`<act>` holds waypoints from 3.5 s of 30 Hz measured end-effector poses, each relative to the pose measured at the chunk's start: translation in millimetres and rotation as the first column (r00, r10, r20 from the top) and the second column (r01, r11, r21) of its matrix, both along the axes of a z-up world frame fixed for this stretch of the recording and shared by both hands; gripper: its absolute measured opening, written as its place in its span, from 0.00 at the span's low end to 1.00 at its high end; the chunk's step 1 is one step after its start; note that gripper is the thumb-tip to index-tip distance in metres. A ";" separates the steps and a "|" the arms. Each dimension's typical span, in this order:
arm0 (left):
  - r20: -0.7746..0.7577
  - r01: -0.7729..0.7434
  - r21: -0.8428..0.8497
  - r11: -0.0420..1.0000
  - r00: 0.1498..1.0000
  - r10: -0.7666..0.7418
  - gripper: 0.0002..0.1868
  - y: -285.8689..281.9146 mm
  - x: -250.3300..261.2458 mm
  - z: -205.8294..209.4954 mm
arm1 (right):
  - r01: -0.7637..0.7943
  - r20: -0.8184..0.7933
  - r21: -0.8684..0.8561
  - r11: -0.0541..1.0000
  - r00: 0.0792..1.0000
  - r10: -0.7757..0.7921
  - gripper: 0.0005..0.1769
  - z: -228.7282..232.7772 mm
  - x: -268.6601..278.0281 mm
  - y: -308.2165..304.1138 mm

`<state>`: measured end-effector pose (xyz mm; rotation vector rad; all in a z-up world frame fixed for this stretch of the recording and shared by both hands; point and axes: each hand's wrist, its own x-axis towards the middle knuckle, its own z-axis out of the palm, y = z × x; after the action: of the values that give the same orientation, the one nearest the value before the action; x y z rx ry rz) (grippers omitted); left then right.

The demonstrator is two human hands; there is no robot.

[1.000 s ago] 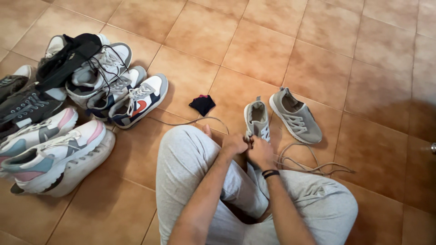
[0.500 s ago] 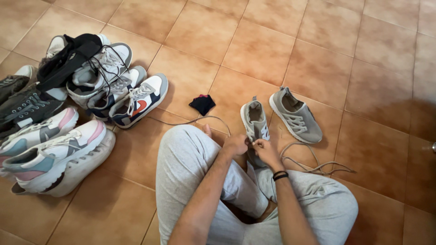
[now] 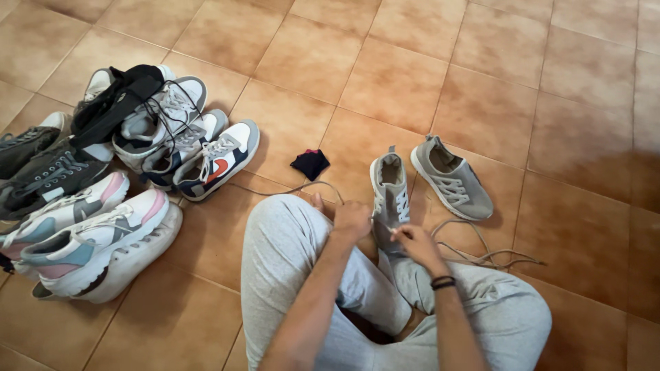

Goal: The person sits on the floor and laces a gray sneaker by threading the laces through the eyelets and tying them. A small dark cloth is briefly handled and set aside. The task focuses on one shoe while several other shoes remain stacked nearby.

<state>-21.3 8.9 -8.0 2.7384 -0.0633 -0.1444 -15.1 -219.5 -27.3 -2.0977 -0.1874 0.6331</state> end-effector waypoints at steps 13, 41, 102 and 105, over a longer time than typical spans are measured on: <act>0.279 0.070 0.040 0.997 0.957 -0.078 0.17 7.3 -16.8 73.8 | 0.116 -0.048 0.241 0.963 0.993 -0.108 0.17 164.4 -68.2 -100.4; 0.268 0.361 -0.682 0.636 0.932 -0.242 0.06 47.8 -76.3 281.1 | 0.084 0.428 0.319 0.944 0.876 -0.223 0.07 296.7 -142.8 -58.9; 0.334 0.483 -0.874 0.057 0.511 0.792 0.07 200.5 -46.8 231.7 | 0.160 0.527 -0.030 0.987 0.842 -0.120 0.08 60.3 -9.7 84.1; 0.339 0.377 -0.918 0.122 0.590 0.733 0.04 179.8 -33.7 202.7 | 0.206 0.520 -0.018 0.978 0.838 -0.167 0.07 51.9 -13.5 84.1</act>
<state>-55.0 188.7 194.7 1.0882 0.0214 0.9426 -28.6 -135.4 24.5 -2.2850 -0.2571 -0.0590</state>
